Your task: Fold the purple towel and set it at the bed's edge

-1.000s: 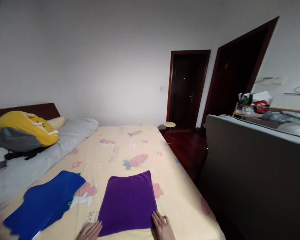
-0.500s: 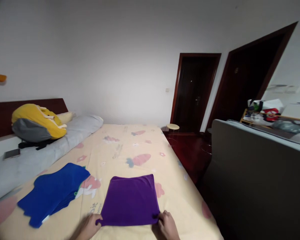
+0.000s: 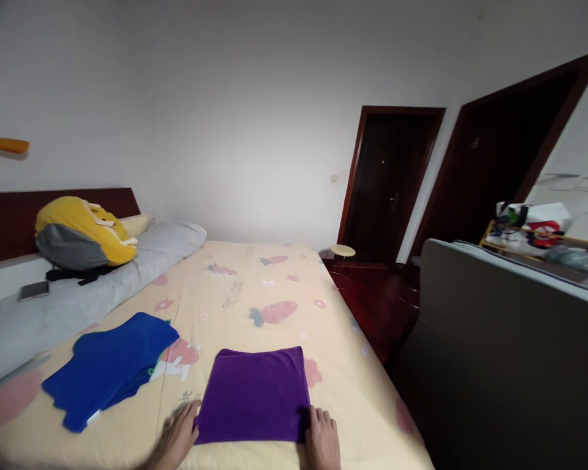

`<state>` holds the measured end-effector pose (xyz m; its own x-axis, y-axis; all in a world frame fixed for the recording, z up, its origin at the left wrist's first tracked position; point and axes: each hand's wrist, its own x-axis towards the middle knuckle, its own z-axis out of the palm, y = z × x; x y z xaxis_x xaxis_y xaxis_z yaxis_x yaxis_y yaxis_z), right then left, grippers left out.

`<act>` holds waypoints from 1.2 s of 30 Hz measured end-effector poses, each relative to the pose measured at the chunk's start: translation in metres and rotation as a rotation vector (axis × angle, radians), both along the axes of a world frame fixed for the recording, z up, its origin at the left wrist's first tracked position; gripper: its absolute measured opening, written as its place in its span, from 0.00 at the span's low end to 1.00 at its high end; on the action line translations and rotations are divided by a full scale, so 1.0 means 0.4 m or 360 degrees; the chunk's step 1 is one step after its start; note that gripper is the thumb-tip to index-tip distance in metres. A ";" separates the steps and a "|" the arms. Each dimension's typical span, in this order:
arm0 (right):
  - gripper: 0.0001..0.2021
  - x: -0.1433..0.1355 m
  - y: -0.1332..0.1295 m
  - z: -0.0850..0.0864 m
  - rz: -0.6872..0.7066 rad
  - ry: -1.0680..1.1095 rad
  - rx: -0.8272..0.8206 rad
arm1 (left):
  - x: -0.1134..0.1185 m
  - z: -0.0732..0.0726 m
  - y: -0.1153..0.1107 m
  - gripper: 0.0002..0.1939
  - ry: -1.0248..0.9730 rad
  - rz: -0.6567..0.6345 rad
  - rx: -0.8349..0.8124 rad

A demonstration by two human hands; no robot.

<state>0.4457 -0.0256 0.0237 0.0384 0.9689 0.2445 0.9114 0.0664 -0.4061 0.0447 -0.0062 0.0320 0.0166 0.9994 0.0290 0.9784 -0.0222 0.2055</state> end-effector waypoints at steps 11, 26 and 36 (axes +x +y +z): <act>0.36 -0.258 0.026 -0.125 0.0923 -0.0407 0.0376 | 0.255 -0.168 -0.028 0.40 0.0043 -0.0832 0.0266; 0.32 0.052 -0.017 -0.094 0.0416 -0.0366 -0.0053 | 0.041 0.025 -0.061 0.39 0.0022 -0.0832 -0.0006; 0.30 0.039 -0.001 -0.095 0.0413 -0.0595 -0.0035 | -0.011 0.038 -0.074 0.38 0.0216 -0.0619 -0.0239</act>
